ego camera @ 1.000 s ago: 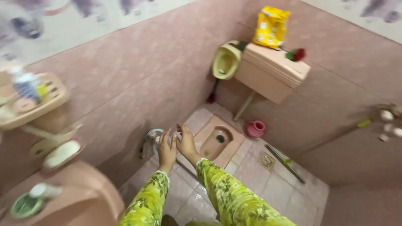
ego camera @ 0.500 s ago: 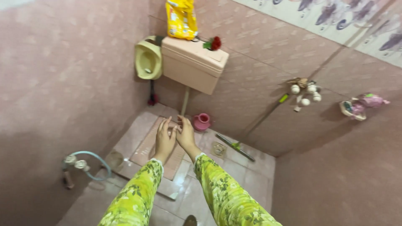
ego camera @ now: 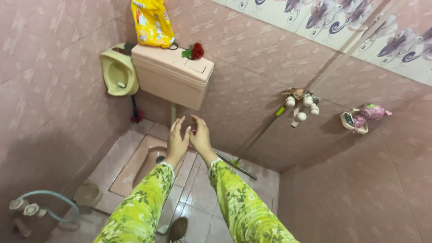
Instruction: Cleaning a bathroom squat toilet bowl using liquid toilet cleaner and a scrub brush.
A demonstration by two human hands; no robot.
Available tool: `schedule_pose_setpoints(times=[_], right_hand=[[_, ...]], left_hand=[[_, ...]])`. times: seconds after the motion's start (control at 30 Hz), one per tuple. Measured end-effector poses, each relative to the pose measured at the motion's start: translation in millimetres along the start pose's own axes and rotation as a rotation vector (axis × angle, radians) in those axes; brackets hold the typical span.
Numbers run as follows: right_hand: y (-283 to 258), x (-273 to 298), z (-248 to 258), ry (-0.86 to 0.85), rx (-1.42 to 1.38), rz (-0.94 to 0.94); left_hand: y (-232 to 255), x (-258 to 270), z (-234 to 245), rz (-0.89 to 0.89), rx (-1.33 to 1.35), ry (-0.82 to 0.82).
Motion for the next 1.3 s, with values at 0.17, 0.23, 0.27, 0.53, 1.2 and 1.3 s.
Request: schedule_pose_setpoints(times=[0.17,0.23,0.27,0.53,1.2,1.3], right_hand=[[30,-50,-12,-0.009,0.010,-0.011],[43,-73,-20,-0.016,0.013,-0.001],[49,-85,-24,0.002,0.011,0.036],[93,-201,-76,0.021,0.055,0.048],[155,-358,-161,-0.026,0.143,0.298],[149,-375,-164,-0.026,0.219,0.255]], left_hand=[[-3,-42,-37,-0.039,0.017,-0.019],[-9,-61,-54,-0.041,0.017,-0.016],[-13,-71,-63,-0.060,0.008,-0.008],[-47,-177,-129,-0.086,-0.020,0.021],[-119,-313,-233,-0.150,-0.091,0.052],[-138,-330,-243,-0.067,-0.180,0.099]])
Point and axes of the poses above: each hand's wrist, its own x-axis away from the middle knuckle, its own z-axis out of the back of the hand, y = z × x, the point moved 8 cm from there along -x, towards the middle knuckle, and after that the axes turned 15 degrees about y, right-handed, at the moved point
